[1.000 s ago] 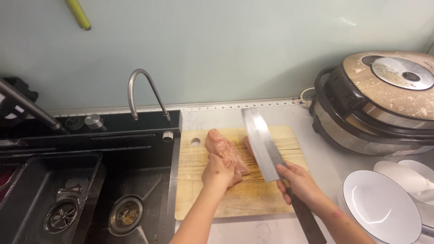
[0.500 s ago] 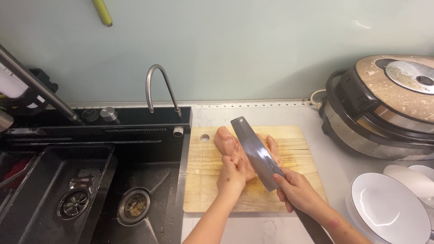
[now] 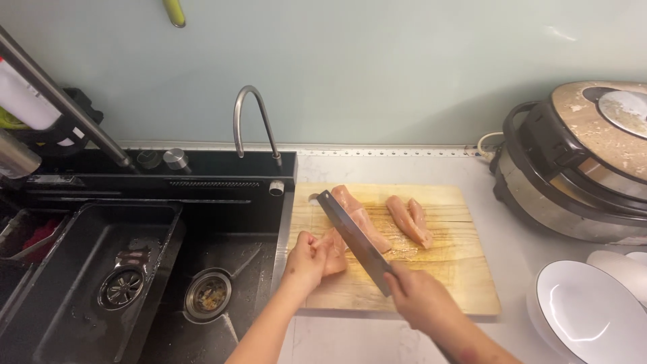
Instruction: Cutting raw chicken breast into small pieces on a wooden cutting board using a cleaver.
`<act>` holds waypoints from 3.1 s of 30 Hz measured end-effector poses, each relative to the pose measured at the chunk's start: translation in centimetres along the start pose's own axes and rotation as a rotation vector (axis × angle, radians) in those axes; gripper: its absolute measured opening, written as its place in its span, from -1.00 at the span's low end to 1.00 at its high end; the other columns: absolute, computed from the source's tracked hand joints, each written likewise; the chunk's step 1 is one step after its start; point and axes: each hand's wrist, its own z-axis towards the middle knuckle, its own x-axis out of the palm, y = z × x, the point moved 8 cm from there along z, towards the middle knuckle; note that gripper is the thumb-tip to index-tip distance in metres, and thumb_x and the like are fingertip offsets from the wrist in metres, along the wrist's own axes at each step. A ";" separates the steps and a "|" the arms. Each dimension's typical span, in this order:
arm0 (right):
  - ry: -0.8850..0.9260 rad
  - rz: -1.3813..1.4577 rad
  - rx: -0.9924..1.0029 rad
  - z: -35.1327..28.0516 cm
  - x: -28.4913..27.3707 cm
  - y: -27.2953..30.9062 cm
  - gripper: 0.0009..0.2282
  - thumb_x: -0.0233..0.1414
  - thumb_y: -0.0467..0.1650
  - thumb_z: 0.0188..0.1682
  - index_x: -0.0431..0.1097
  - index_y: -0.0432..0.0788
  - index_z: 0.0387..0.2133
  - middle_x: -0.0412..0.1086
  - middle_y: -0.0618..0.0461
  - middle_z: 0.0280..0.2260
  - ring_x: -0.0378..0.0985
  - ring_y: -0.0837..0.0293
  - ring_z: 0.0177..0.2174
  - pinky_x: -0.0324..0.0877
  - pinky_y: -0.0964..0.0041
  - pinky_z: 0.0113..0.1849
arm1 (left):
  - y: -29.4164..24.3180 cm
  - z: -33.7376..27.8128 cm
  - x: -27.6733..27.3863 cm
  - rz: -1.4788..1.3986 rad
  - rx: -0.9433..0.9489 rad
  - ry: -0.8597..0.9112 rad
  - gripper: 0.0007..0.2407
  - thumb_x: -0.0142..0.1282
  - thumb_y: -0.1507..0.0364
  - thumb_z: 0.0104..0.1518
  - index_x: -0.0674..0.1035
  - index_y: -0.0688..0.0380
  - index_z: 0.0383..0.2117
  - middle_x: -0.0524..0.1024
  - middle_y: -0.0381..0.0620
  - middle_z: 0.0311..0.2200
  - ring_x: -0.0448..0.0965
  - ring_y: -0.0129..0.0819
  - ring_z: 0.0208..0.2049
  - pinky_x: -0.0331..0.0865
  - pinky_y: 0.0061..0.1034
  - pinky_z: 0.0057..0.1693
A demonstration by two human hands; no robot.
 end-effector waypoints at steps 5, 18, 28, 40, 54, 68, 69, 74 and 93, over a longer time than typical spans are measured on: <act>-0.119 -0.246 -0.088 -0.7 -0.9 3.7 -0.79 -0.13 -0.25 0.09 0.30 -0.13 -0.36 0.49 -0.15 -0.55 0.55 -0.22 -0.45 0.40 -0.18 -0.35 | 0.5 -0.2 0.0 0.008 0.038 0.011 -0.86 0.01 0.37 0.22 0.38 0.15 -0.28 0.61 0.04 -0.46 0.65 -0.16 -0.42 0.48 -0.28 -0.24; -0.089 -0.316 -0.171 4.1 2.9 5.9 -0.85 -0.10 -0.36 0.03 0.27 -0.18 -0.23 0.51 -0.17 -0.48 0.60 -0.20 -0.41 0.46 -0.16 -0.32 | 1.7 0.2 1.6 -0.121 0.194 0.091 -0.91 0.07 0.42 0.19 0.44 0.12 -0.31 0.61 -0.06 -0.52 0.60 -0.42 -0.55 0.46 -0.46 -0.39; 0.014 -0.453 -0.170 1.0 1.2 3.6 -0.88 -0.06 -0.37 -0.02 0.28 -0.19 -0.34 0.49 -0.16 -0.49 0.60 -0.18 -0.41 0.48 -0.11 -0.34 | 2.3 1.2 -3.0 -0.163 -0.131 0.189 -0.88 0.06 0.35 0.22 0.41 0.04 -0.24 0.57 -0.06 -0.48 0.49 -0.38 -0.63 0.31 -0.42 -0.52; -0.018 -0.011 0.266 1.4 -6.8 -1.3 -0.78 -0.18 -0.26 0.07 0.34 -0.02 -0.13 0.52 -0.12 -0.60 0.58 -0.04 -0.70 0.54 0.07 -0.42 | -15.0 1.7 -4.3 0.102 0.338 0.046 -0.83 0.07 0.29 0.23 0.51 0.05 -0.19 0.66 -0.05 -0.34 0.67 -0.34 -0.34 0.50 -0.43 -0.22; -0.098 -0.064 0.476 -1.1 -11.2 -6.5 -0.77 -0.21 -0.23 0.13 0.31 -0.09 -0.26 0.55 -0.14 -0.57 0.60 -0.01 -0.70 0.55 0.06 -0.43 | -10.7 6.5 13.3 0.720 0.238 0.356 -0.48 0.11 0.19 0.19 0.29 0.35 0.11 0.64 0.16 -0.26 0.65 0.01 -0.19 0.42 -0.20 0.04; -0.054 -0.474 0.135 -0.1 -8.3 -5.1 -0.80 -0.18 -0.20 0.12 0.28 -0.01 -0.25 0.49 -0.07 -0.57 0.58 -0.17 -0.45 0.43 -0.12 -0.35 | -11.2 6.3 11.5 0.518 0.072 0.506 -0.74 0.10 0.38 0.15 0.59 0.27 -0.11 0.62 0.11 -0.15 0.63 -0.12 -0.06 0.40 -0.24 0.12; -0.028 -0.534 0.131 0.1 -8.1 -5.4 -0.80 -0.19 -0.20 0.13 0.28 0.00 -0.23 0.48 -0.06 -0.57 0.58 -0.16 -0.46 0.44 -0.11 -0.37 | -10.5 7.2 11.9 0.451 0.068 0.525 -0.75 0.10 0.42 0.12 0.61 0.30 -0.13 0.63 0.13 -0.16 0.66 -0.11 -0.08 0.49 -0.26 0.05; -0.039 -0.571 0.074 3.4 -6.1 -5.7 -0.80 -0.10 -0.31 0.04 0.27 -0.06 -0.12 0.51 -0.06 -0.55 0.60 -0.12 -0.47 0.46 -0.09 -0.39 | -11.6 5.8 12.0 0.424 0.079 0.544 -0.80 0.10 0.42 0.10 0.65 0.15 -0.20 0.67 0.05 -0.24 0.71 -0.14 -0.18 0.53 -0.29 -0.05; -0.029 -0.328 0.333 -1.3 -8.8 -8.4 -0.79 -0.19 -0.18 0.11 0.31 0.03 -0.20 0.56 -0.10 -0.45 0.62 -0.17 -0.33 0.45 -0.14 -0.22 | -11.5 8.5 15.2 0.331 0.191 1.003 -0.81 0.25 0.30 0.11 0.68 0.13 -0.29 0.67 -0.19 -0.30 0.62 -0.45 -0.22 0.45 -0.54 -0.03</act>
